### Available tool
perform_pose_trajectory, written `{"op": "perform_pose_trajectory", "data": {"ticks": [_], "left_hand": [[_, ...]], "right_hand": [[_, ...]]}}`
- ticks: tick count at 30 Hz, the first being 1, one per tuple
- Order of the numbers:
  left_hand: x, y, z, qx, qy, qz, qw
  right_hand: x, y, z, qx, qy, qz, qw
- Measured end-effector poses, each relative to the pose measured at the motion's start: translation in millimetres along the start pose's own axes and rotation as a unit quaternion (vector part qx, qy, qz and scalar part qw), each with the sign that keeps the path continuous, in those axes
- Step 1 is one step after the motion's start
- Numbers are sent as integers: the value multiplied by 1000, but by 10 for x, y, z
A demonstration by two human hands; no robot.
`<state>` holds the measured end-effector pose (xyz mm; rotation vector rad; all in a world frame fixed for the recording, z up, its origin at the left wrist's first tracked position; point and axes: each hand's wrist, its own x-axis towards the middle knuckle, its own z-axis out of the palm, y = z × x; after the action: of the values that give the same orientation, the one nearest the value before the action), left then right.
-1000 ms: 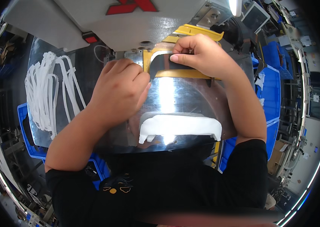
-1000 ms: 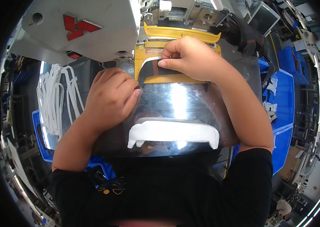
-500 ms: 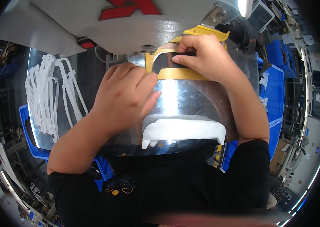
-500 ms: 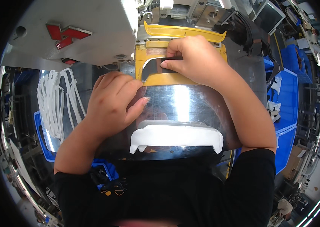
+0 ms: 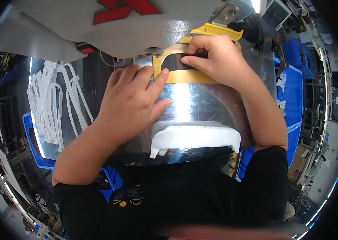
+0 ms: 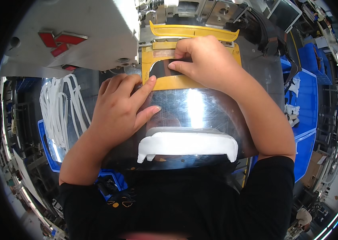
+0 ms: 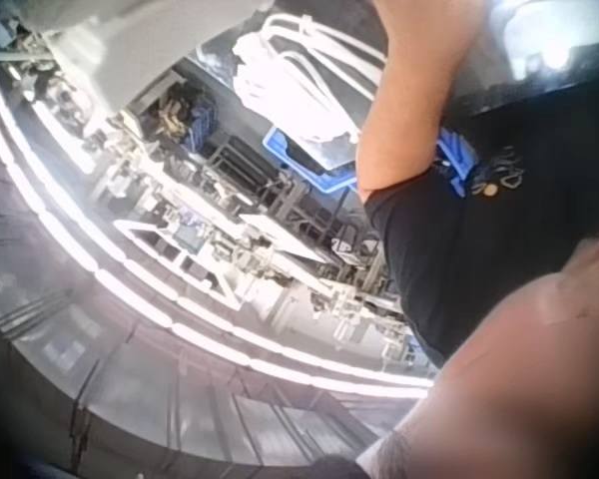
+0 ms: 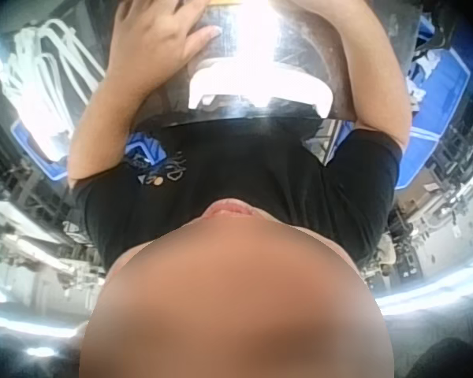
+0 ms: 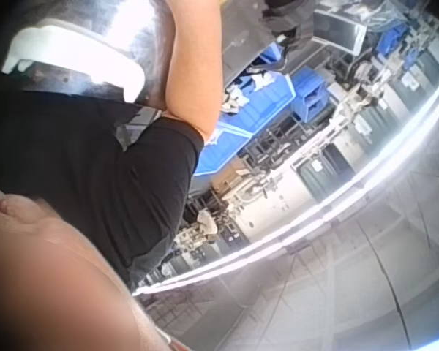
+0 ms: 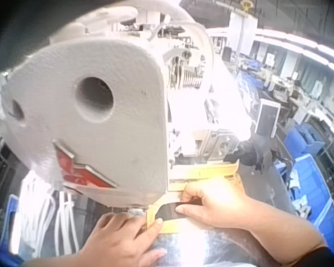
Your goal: Operating an industrial sewing machine to assemble leather or synthetic material components.
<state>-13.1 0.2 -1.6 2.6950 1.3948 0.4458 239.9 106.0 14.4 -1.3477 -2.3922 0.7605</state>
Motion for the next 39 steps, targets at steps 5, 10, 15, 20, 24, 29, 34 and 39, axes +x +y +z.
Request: {"op": "perform_pose_trajectory", "data": {"ticks": [5, 10, 15, 20, 24, 29, 34, 39], "left_hand": [[14, 14, -1, 16, 10, 2, 1000], [40, -20, -8, -3, 0, 19, 1000], [44, -110, 20, -6, -15, 67, 998], [60, -84, -1, 8, -15, 69, 997], [64, -70, -9, 9, -24, 69, 997], [48, -55, -23, 10, -20, 71, 997], [59, -52, -2, 34, 13, 90, 995], [45, -56, -32, -1, -8, 84, 996]], "right_hand": [[2, -54, -44, -10, -28, -2, 1000], [-23, -56, -26, -6, -2, -32, 999], [45, -91, 89, -5, 18, -82, 996], [43, -156, 178, -93, 38, -67, 993], [56, -168, 209, -127, 41, -49, 990], [90, -134, 222, -139, 26, -53, 989], [92, -173, 201, -167, 24, -23, 985], [48, -118, 230, -118, 33, -81, 989]]}}
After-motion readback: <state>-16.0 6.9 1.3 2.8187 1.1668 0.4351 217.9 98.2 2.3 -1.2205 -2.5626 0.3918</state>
